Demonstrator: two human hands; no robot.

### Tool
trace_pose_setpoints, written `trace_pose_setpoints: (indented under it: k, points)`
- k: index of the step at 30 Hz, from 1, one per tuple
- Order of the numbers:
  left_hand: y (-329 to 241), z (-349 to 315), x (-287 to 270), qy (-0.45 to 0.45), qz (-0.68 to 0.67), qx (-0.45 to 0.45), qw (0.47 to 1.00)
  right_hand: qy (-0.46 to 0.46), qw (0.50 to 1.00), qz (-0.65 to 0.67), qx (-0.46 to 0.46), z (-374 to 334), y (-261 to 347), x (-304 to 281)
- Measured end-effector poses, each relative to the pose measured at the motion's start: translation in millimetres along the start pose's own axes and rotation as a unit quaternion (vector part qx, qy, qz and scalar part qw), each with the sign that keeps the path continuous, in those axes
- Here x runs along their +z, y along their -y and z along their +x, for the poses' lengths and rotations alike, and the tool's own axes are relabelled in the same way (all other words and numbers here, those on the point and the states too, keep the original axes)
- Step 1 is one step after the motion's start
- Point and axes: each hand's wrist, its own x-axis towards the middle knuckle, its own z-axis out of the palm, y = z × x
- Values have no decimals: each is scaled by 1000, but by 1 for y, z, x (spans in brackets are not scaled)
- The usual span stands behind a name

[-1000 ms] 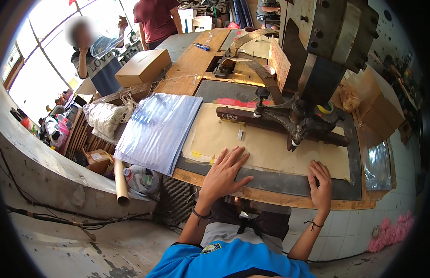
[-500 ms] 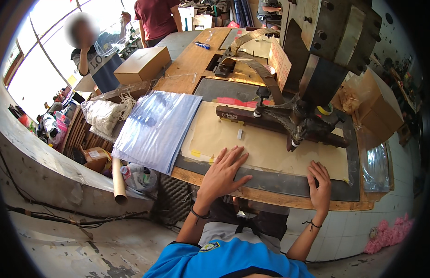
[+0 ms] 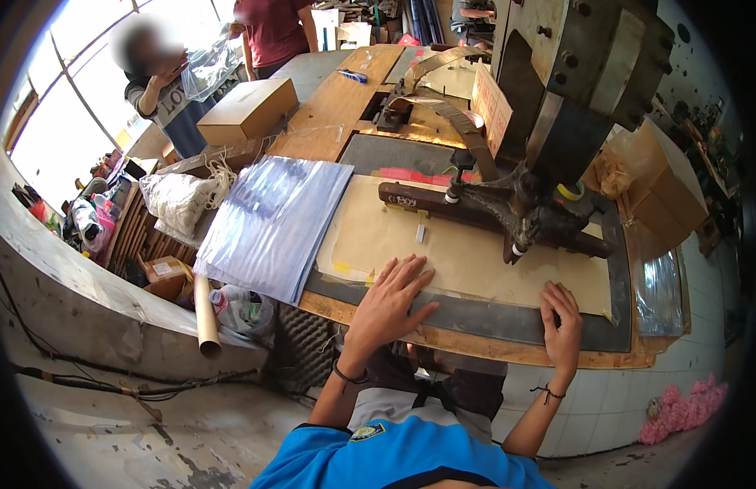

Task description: The person takes a zippered plastic bag, aligns the top edge under a press machine, presses the machine down to seal the plastic, and places the finished bag on a stack of folders.

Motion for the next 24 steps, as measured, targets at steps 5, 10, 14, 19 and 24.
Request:
trace_pose_setpoints:
  k: [5,10,14,19,24]
  points:
    - [5,0,-12,-65,-65,14,996,-23,999,34,-8,0,-2,-1]
    - [69,12,-93,-285,42,-23,957,-45,997,58,-13,-1,1,-5]
    - [164,58,-200,-431,186,-17,883,-58,996,58,-26,-1,-2,-7]
    - [252,99,-301,-439,286,-129,842,-59,996,67,-19,1,-1,-3]
    - [300,104,-342,-218,413,-264,844,-53,996,71,-10,3,-2,-5]
